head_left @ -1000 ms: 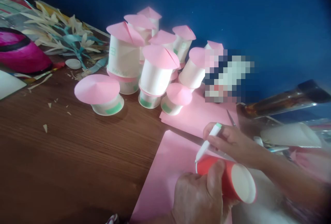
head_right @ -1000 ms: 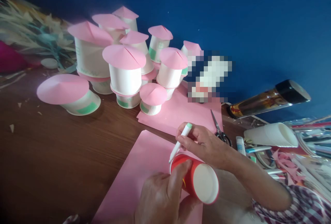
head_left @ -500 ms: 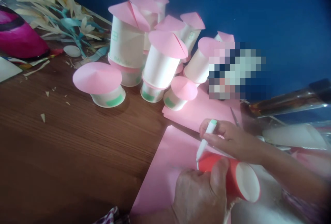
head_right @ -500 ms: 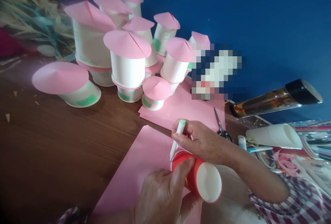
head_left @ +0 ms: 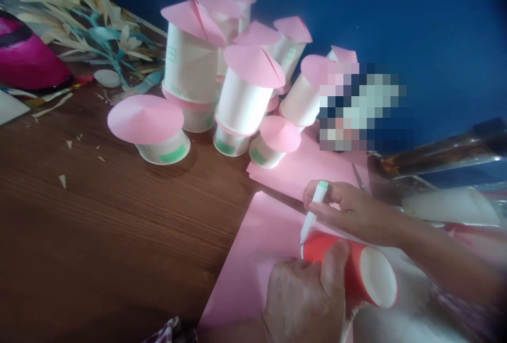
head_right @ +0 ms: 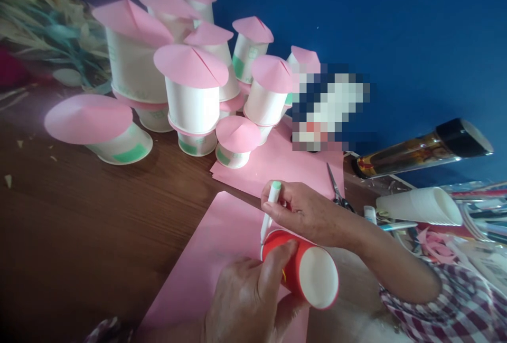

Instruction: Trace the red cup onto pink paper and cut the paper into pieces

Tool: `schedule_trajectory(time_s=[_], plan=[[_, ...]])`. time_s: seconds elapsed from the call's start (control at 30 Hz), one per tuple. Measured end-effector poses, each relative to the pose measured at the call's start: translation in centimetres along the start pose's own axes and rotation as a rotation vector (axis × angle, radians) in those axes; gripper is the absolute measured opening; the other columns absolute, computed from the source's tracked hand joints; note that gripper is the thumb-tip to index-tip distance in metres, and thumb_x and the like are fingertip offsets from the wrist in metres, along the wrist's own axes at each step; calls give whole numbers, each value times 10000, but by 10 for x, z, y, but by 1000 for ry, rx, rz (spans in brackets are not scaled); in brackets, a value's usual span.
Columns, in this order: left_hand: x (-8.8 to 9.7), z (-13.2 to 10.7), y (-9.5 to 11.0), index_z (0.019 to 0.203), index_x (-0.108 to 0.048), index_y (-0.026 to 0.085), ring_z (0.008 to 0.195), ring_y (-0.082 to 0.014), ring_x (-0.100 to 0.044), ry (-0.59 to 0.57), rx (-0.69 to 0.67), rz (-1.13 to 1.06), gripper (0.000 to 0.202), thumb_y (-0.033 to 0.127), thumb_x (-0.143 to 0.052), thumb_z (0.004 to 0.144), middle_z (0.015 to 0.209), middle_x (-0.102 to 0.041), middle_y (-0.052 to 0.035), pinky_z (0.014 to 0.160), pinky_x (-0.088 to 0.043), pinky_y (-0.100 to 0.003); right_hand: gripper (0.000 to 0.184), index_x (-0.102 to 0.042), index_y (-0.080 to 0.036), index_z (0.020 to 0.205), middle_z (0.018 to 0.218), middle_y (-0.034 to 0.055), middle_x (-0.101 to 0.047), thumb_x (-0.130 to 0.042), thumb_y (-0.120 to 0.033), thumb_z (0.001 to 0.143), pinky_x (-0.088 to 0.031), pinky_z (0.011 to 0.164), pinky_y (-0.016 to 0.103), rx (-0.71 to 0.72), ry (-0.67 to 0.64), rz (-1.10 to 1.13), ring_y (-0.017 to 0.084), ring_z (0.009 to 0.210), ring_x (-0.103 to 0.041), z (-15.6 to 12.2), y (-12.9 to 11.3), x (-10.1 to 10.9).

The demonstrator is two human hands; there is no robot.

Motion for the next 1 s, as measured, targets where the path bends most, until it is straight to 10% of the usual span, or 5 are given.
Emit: schedule_trajectory(time_s=[1.0], plan=[[-15, -11, -10, 1238, -380, 189, 487, -150, -605, -162, 49, -52, 487, 388, -562, 832, 647, -667, 18, 450, -423, -231, 192, -557, -166, 859, 691, -1, -598, -485, -340, 899, -456, 598, 233, 26, 608, 190, 127, 633, -572, -90, 68, 34]])
Point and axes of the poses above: each hand's wrist, its own z-axis towards the middle knuckle, its own x-axis out of the back of the hand, y = z × x, the point moved 10 cm from there along z, towards the middle knuckle
